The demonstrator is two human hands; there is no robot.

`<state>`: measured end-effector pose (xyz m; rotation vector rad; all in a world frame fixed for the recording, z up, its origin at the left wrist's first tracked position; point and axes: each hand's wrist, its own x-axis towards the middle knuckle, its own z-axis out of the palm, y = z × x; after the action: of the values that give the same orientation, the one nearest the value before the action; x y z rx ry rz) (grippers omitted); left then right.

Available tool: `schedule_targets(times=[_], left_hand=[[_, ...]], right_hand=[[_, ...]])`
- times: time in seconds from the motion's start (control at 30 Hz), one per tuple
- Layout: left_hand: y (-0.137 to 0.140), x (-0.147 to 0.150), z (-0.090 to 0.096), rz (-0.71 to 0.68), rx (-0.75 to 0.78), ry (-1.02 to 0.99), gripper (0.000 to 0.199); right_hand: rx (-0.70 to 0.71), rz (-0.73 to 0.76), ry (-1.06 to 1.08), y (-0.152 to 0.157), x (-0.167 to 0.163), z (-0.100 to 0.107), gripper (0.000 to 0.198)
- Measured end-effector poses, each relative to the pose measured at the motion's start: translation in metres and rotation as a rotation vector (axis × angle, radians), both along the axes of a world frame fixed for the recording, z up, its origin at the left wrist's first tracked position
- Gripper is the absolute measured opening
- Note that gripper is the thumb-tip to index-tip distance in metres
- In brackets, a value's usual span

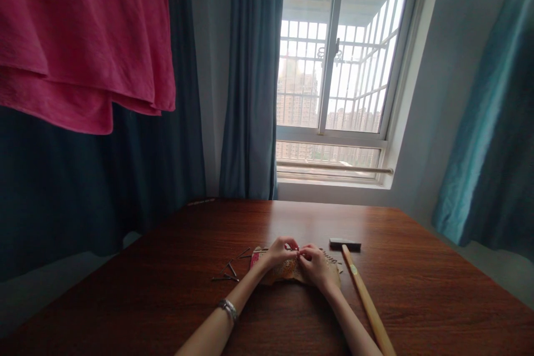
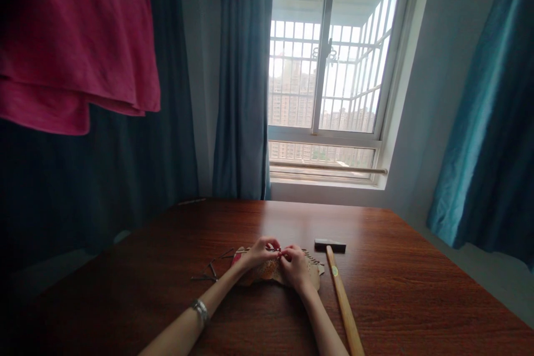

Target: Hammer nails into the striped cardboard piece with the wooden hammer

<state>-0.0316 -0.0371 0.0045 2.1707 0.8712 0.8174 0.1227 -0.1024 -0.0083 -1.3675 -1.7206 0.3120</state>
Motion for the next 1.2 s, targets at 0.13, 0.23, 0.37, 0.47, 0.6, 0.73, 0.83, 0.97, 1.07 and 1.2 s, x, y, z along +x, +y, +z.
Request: schedule_targets(times=[0.13, 0.23, 0.37, 0.47, 0.6, 0.73, 0.83, 0.97, 1.07, 1.2], left_hand=[[0.002, 0.001, -0.005, -0.008, 0.014, -0.006, 0.026], [0.002, 0.002, -0.007, -0.001, 0.01, 0.001, 0.025], [0.001, 0.002, -0.005, 0.018, -0.003, -0.013, 0.021], [-0.001, 0.002, -0.003, 0.04, -0.022, -0.009, 0.019], [-0.003, 0.003, -0.001, 0.044, -0.054, 0.019, 0.019], [-0.003, 0.003, 0.0, 0.033, -0.061, 0.041, 0.019], [-0.003, 0.003, 0.001, 0.026, -0.055, 0.047, 0.02], [-0.002, 0.002, 0.001, 0.023, -0.048, 0.061, 0.019], [0.0, 0.002, -0.003, 0.01, -0.039, 0.063, 0.019], [0.002, 0.003, -0.007, 0.013, -0.043, 0.066, 0.019]], right_hand=[[-0.011, -0.033, -0.026, 0.0, -0.001, -0.003, 0.017], [-0.015, -0.068, -0.052, 0.001, 0.001, -0.005, 0.019], [-0.025, -0.09, -0.107, 0.001, 0.01, -0.006, 0.032], [-0.033, -0.086, -0.146, 0.0, 0.015, -0.006, 0.03], [-0.033, -0.094, -0.172, -0.001, 0.017, -0.006, 0.025], [-0.036, -0.114, -0.172, -0.002, 0.017, -0.006, 0.028], [-0.043, -0.118, -0.166, -0.002, 0.016, -0.007, 0.025], [-0.05, -0.125, -0.153, 0.0, 0.015, -0.004, 0.019], [-0.043, -0.157, -0.152, -0.002, 0.02, 0.008, 0.027], [-0.039, -0.279, -0.187, -0.02, 0.042, 0.03, 0.034]])
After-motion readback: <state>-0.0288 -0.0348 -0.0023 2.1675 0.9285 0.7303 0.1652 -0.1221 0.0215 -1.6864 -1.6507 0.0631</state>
